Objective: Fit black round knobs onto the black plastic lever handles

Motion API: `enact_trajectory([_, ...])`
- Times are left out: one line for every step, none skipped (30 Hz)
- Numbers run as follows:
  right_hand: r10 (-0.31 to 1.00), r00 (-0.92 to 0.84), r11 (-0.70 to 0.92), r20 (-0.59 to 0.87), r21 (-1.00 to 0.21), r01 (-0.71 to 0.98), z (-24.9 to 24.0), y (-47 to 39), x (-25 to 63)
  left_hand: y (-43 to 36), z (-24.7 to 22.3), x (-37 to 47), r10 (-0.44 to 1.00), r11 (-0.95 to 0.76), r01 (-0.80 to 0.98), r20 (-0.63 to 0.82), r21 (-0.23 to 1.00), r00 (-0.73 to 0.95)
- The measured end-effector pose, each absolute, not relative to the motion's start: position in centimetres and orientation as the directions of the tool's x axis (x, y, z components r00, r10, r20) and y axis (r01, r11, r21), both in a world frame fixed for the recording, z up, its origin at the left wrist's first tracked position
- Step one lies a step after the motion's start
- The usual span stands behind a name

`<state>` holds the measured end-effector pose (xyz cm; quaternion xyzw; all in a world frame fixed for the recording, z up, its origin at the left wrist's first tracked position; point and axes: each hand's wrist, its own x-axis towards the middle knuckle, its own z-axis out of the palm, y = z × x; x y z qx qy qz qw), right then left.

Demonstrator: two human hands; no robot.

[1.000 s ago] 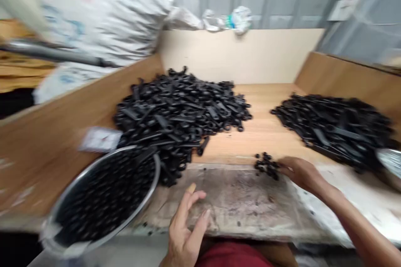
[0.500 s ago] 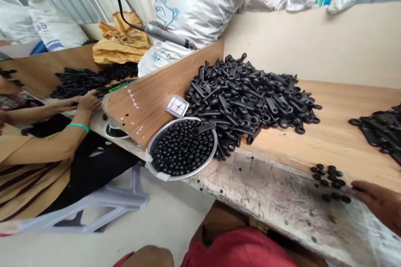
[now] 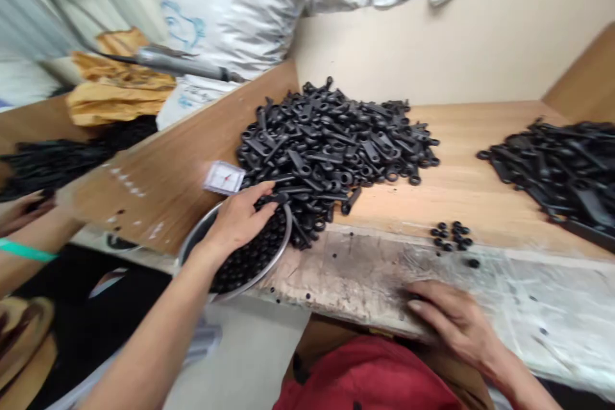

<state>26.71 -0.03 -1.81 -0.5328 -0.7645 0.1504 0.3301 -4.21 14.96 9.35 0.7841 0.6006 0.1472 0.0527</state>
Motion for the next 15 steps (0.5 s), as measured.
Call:
enact_trajectory([0.911,-0.246,0.403,0.330,-0.593,0.697,-1.7,-0.1,26.0,16.4,8.8,-4.1,0.970,-0.230,0.959,0.125,0.164,0.211])
enact_trajectory([0.909,-0.269,0.413,0.318,-0.597,0.688,-1.6,0.0,25.6,17.5,8.3,-4.0,0.968,-0.237,0.964,0.110,0.120,0.224])
enact_trajectory([0.910,-0.283,0.413,0.304,-0.597,0.688,-1.5,0.1,25.4,18.4,7.9,-3.9,0.967,-0.245,0.966,0.094,0.079,0.237])
enact_trajectory([0.911,-0.291,0.410,0.291,-0.595,0.691,-1.5,0.2,25.4,18.9,7.5,-3.8,0.965,-0.254,0.966,0.088,0.051,0.249])
enact_trajectory([0.915,-0.292,0.402,0.277,-0.594,0.697,-1.4,0.3,25.6,19.1,7.3,-3.8,0.962,-0.265,0.964,0.078,0.015,0.263])
enact_trajectory([0.921,-0.289,0.390,0.262,-0.592,0.705,-1.4,0.5,25.8,19.1,7.2,-3.7,0.960,-0.272,0.962,0.069,-0.022,0.273])
enact_trajectory([0.925,-0.287,0.381,0.251,-0.590,0.712,-1.4,0.7,26.0,19.0,7.3,-3.6,0.957,-0.282,0.958,0.059,-0.054,0.285])
enact_trajectory([0.927,-0.286,0.375,0.242,-0.585,0.719,-1.4,0.9,26.2,18.8,7.4,-3.5,0.953,-0.294,0.953,0.049,-0.081,0.298])
enact_trajectory([0.929,-0.286,0.370,0.235,-0.578,0.727,-1.4,1.1,26.4,18.6,7.6,-3.3,0.950,-0.304,0.947,0.037,-0.100,0.309])
enact_trajectory([0.931,-0.286,0.365,0.227,-0.570,0.736,-1.5,1.2,26.5,18.5,7.7,-3.2,0.949,-0.309,0.944,0.029,-0.112,0.314])
enact_trajectory([0.932,-0.286,0.362,0.221,-0.561,0.745,-1.6,1.4,26.6,18.3,7.9,-3.0,0.949,-0.309,0.944,0.024,-0.114,0.314])
enact_trajectory([0.932,-0.288,0.362,0.219,-0.550,0.752,-1.7,1.5,26.6,18.2,8.0,-2.8,0.950,-0.309,0.944,0.019,-0.116,0.313])
enact_trajectory([0.929,-0.295,0.371,0.226,-0.539,0.756,-1.8,1.6,26.6,18.1,8.1,-2.6,0.950,-0.309,0.943,0.014,-0.121,0.313])
enact_trajectory([0.927,-0.271,0.371,0.260,-0.526,0.765,-2.0,1.6,26.6,18.0,8.2,-2.5,0.950,-0.309,0.943,0.010,-0.125,0.313])
enact_trajectory([0.922,-0.223,0.363,0.315,-0.510,0.780,-2.2,1.7,26.6,17.9,8.2,-2.4,0.945,-0.323,0.938,0.001,-0.125,0.326])
